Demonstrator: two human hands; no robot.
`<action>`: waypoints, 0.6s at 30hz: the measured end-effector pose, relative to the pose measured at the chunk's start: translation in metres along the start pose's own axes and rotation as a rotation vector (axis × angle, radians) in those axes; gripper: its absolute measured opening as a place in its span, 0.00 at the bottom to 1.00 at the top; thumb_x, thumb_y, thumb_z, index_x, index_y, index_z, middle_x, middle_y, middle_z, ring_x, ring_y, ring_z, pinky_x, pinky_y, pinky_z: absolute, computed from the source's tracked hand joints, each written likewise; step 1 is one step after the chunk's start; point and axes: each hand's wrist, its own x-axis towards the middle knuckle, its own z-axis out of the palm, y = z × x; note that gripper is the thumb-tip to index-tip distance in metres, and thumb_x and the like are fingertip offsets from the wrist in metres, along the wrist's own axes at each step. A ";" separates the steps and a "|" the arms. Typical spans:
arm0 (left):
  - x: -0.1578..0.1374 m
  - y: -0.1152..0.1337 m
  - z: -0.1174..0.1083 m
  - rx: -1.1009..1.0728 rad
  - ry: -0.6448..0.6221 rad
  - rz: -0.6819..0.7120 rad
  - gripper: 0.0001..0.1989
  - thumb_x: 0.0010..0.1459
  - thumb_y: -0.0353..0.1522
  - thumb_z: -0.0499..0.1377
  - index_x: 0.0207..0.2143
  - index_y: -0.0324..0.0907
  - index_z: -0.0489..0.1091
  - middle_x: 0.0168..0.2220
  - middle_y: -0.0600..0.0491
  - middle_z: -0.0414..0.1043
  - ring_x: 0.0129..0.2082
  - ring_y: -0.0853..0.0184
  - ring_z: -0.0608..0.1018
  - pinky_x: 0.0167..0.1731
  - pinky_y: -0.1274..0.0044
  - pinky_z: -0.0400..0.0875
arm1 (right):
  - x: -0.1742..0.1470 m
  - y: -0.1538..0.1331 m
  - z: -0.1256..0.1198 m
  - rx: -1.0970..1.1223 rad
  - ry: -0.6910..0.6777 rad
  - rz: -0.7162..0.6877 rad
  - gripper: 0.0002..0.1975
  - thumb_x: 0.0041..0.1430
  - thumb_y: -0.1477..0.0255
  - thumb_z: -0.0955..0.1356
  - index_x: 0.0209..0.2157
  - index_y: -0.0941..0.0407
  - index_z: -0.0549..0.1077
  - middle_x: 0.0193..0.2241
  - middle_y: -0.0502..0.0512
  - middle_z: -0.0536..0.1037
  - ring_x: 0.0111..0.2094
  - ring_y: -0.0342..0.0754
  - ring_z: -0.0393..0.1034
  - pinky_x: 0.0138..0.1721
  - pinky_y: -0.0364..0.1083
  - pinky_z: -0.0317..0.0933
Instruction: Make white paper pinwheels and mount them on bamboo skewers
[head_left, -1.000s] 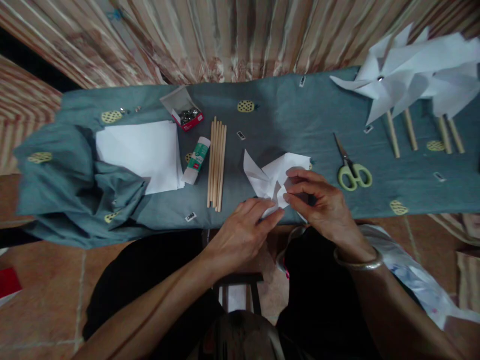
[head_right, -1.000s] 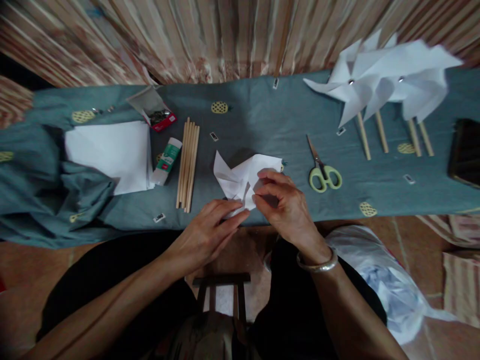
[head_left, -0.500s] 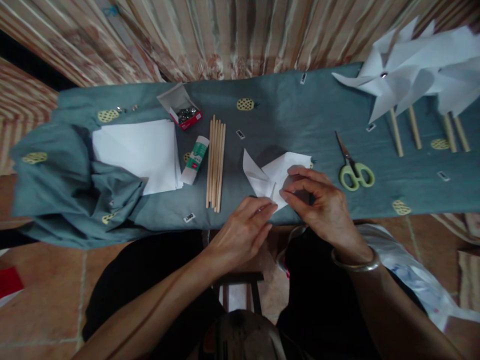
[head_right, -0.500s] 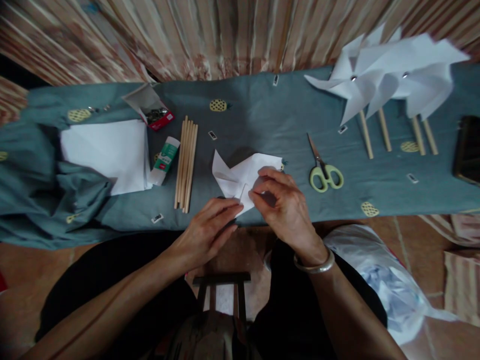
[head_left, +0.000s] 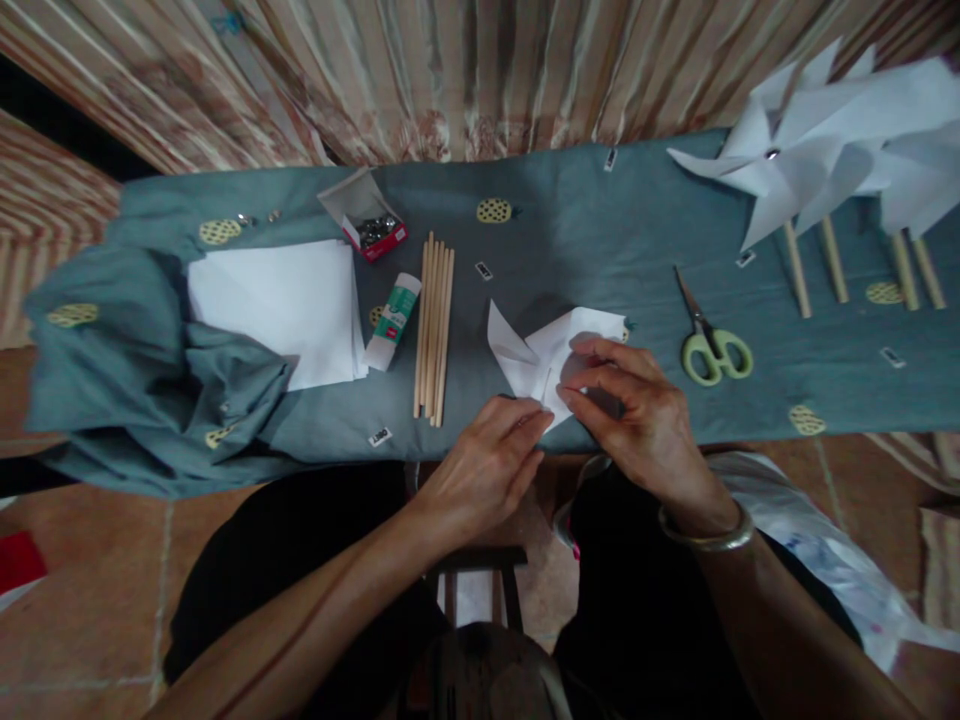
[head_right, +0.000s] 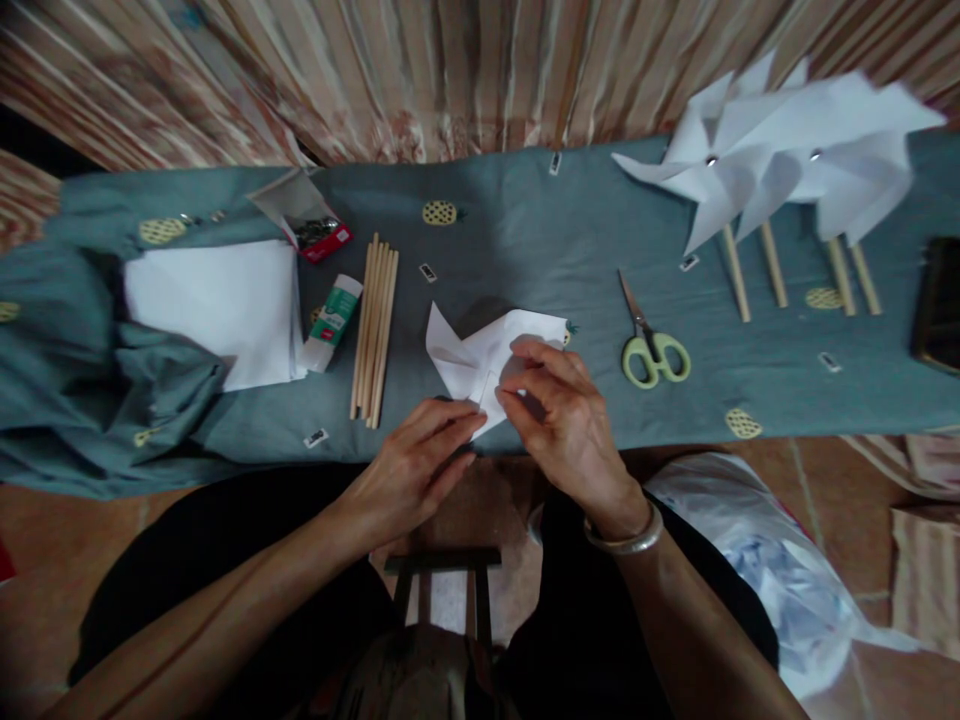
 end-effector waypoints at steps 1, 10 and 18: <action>0.000 0.000 0.000 0.000 -0.001 -0.001 0.16 0.63 0.27 0.53 0.53 0.39 0.65 0.49 0.45 0.70 0.49 0.61 0.72 0.49 0.64 0.74 | 0.000 0.000 0.000 -0.004 0.000 -0.010 0.06 0.61 0.68 0.66 0.35 0.50 0.77 0.50 0.54 0.75 0.51 0.55 0.69 0.53 0.59 0.65; 0.001 0.000 0.000 0.005 -0.006 -0.001 0.16 0.62 0.26 0.54 0.52 0.37 0.65 0.49 0.44 0.70 0.49 0.61 0.71 0.49 0.65 0.74 | -0.002 -0.004 0.002 -0.076 -0.036 -0.063 0.13 0.64 0.70 0.64 0.48 0.44 0.75 0.54 0.52 0.71 0.50 0.55 0.69 0.51 0.57 0.66; 0.001 0.000 -0.001 0.007 -0.008 0.002 0.16 0.62 0.26 0.54 0.52 0.36 0.65 0.49 0.44 0.70 0.49 0.61 0.71 0.49 0.65 0.74 | -0.001 -0.007 0.001 -0.100 -0.054 -0.081 0.16 0.65 0.71 0.63 0.51 0.43 0.73 0.54 0.53 0.70 0.49 0.55 0.69 0.50 0.58 0.67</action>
